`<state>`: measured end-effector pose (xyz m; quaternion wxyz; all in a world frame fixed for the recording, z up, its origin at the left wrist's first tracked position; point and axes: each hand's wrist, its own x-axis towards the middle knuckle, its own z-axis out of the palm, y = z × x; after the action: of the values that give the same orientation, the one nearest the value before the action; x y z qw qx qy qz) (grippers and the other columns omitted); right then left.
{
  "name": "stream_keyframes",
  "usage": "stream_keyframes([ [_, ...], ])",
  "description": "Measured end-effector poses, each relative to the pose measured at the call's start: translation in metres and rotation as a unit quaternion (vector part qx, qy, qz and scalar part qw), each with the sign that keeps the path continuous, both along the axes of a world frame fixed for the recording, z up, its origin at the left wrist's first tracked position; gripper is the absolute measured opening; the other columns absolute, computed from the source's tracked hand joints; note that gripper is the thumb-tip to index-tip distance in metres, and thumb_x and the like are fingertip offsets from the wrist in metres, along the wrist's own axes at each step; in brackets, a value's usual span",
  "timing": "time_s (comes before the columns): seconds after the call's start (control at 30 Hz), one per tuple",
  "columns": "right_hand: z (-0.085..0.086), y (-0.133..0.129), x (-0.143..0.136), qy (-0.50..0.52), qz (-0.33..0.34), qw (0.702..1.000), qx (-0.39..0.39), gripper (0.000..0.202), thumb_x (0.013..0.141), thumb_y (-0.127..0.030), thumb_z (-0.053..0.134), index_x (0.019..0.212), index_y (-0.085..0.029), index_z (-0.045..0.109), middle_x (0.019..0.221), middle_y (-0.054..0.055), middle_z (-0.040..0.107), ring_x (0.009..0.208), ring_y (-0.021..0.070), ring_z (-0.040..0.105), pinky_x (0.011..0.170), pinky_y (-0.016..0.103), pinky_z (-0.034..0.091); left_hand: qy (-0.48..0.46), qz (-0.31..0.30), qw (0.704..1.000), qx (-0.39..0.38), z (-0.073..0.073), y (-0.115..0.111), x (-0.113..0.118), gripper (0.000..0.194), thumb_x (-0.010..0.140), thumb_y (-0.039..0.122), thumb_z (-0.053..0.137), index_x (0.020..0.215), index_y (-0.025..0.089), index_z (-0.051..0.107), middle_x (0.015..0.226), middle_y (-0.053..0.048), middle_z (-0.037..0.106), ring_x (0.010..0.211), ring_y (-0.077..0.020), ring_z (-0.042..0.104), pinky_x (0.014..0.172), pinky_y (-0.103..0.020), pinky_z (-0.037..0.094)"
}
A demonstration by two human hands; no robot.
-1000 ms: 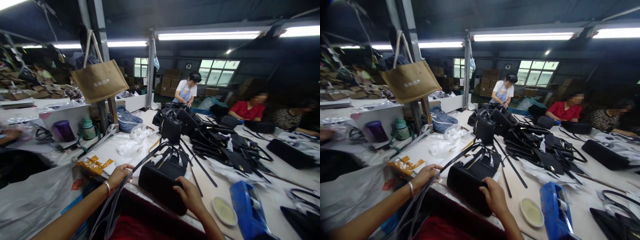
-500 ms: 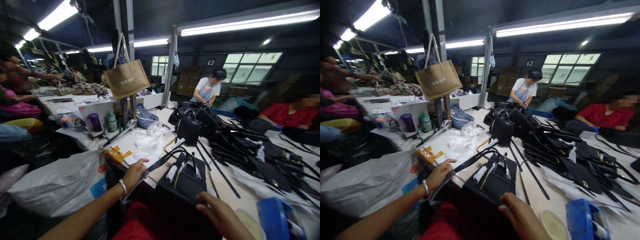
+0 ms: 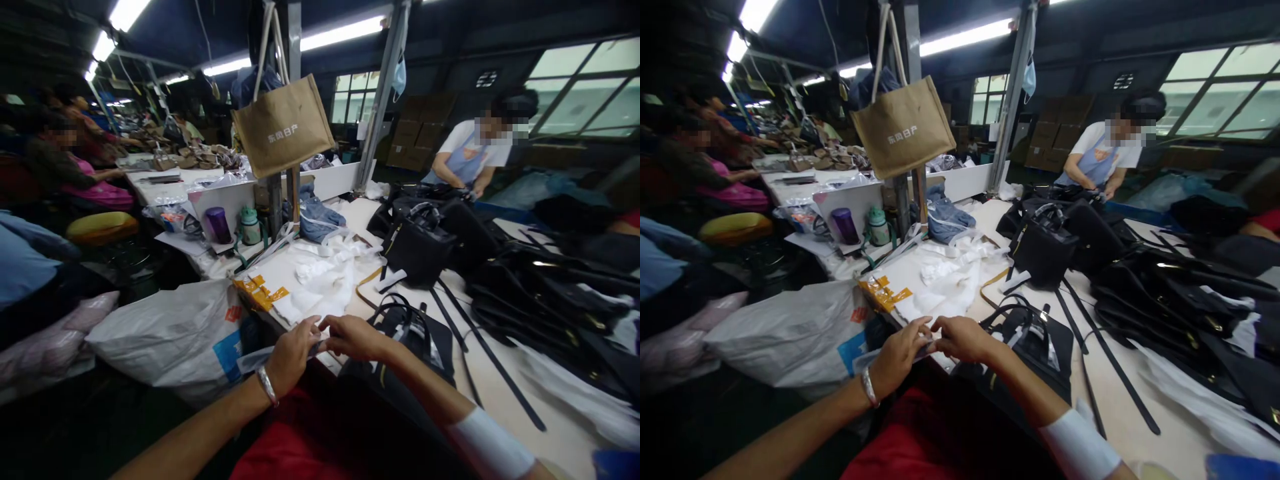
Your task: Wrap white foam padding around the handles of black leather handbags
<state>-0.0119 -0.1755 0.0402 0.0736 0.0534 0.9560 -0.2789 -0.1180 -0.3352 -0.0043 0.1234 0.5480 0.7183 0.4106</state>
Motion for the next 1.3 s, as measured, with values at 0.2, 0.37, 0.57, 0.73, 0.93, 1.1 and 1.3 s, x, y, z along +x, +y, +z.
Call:
stream_keyframes([
  [0.2, -0.004, 0.008, 0.002, 0.017, 0.035, 0.999, 0.033, 0.019, 0.084, -0.038, 0.055, 0.094, -0.026, 0.066, 0.070, -0.002, 0.067, 0.062, 0.0119, 0.058, 0.057, 0.021, 0.030, -0.179, 0.036, 0.983, 0.001, -0.010, 0.009, -0.003, 0.038, 0.085, 0.025, 0.049, 0.122, 0.021, 0.043, 0.114, -0.008, 0.054, 0.078, -0.0136, 0.060, 0.071, -0.028, 0.048],
  [0.37, -0.002, 0.012, 0.014, 0.035, 0.030, 0.994, 0.102, 0.023, 0.085, -0.038, 0.053, 0.099, -0.026, 0.065, 0.075, 0.001, 0.068, 0.069, 0.0147, 0.059, 0.059, 0.023, 0.029, -0.380, -0.077, 0.915, -0.114, -0.019, 0.010, -0.020, 0.048, 0.074, 0.036, 0.066, 0.115, 0.017, 0.050, 0.096, -0.004, 0.063, 0.065, -0.0105, 0.058, 0.059, -0.022, 0.042],
  [0.57, 0.006, 0.019, 0.028, 0.036, 0.036, 0.992, 0.118, 0.025, 0.087, -0.041, 0.049, 0.099, -0.025, 0.065, 0.077, 0.003, 0.068, 0.071, 0.0153, 0.059, 0.061, 0.024, 0.029, -0.489, -0.248, 0.791, -0.271, -0.016, 0.001, -0.037, 0.050, 0.076, 0.059, 0.055, 0.099, 0.014, 0.062, 0.087, -0.011, 0.068, 0.074, -0.0196, 0.065, 0.068, -0.029, 0.046],
  [0.73, 0.012, 0.018, 0.036, 0.046, 0.042, 0.989, 0.130, 0.027, 0.089, -0.042, 0.046, 0.097, -0.024, 0.064, 0.079, 0.004, 0.068, 0.075, 0.0163, 0.059, 0.063, 0.024, 0.030, -0.554, -0.287, 0.710, -0.325, -0.013, -0.009, -0.035, 0.056, 0.079, 0.060, 0.048, 0.108, 0.013, 0.061, 0.079, -0.012, 0.068, 0.067, -0.0223, 0.066, 0.059, -0.031, 0.047],
  [0.93, 0.014, 0.017, 0.039, 0.026, 0.018, 0.990, 0.140, 0.031, 0.088, -0.043, 0.047, 0.107, -0.023, 0.060, 0.082, 0.006, 0.068, 0.078, 0.0186, 0.061, 0.065, 0.025, 0.033, -0.503, -0.254, 0.787, -0.252, -0.026, -0.013, -0.024, 0.048, 0.081, 0.055, 0.050, 0.108, 0.016, 0.058, 0.076, -0.004, 0.063, 0.053, -0.0103, 0.056, 0.052, -0.022, 0.042],
  [1.1, 0.014, 0.020, 0.038, 0.000, 0.040, 0.994, 0.100, 0.031, 0.089, -0.044, 0.046, 0.107, -0.025, 0.062, 0.079, 0.004, 0.068, 0.071, 0.0162, 0.060, 0.061, 0.023, 0.033, -0.426, -0.264, 0.834, -0.230, -0.019, -0.019, -0.019, 0.046, 0.085, 0.057, 0.041, 0.103, 0.017, 0.055, 0.072, -0.002, 0.060, 0.053, -0.0090, 0.054, 0.051, -0.020, 0.039],
  [1.3, 0.021, 0.020, 0.036, 0.003, 0.051, 0.995, 0.083, 0.030, 0.088, -0.044, 0.047, 0.099, -0.023, 0.065, 0.073, 0.003, 0.067, 0.065, 0.0135, 0.057, 0.057, 0.022, 0.029, -0.387, -0.208, 0.884, -0.158, -0.007, -0.012, -0.004, 0.048, 0.085, 0.053, 0.046, 0.118, 0.019, 0.047, 0.084, -0.005, 0.065, 0.058, -0.0116, 0.060, 0.054, -0.022, 0.041],
])
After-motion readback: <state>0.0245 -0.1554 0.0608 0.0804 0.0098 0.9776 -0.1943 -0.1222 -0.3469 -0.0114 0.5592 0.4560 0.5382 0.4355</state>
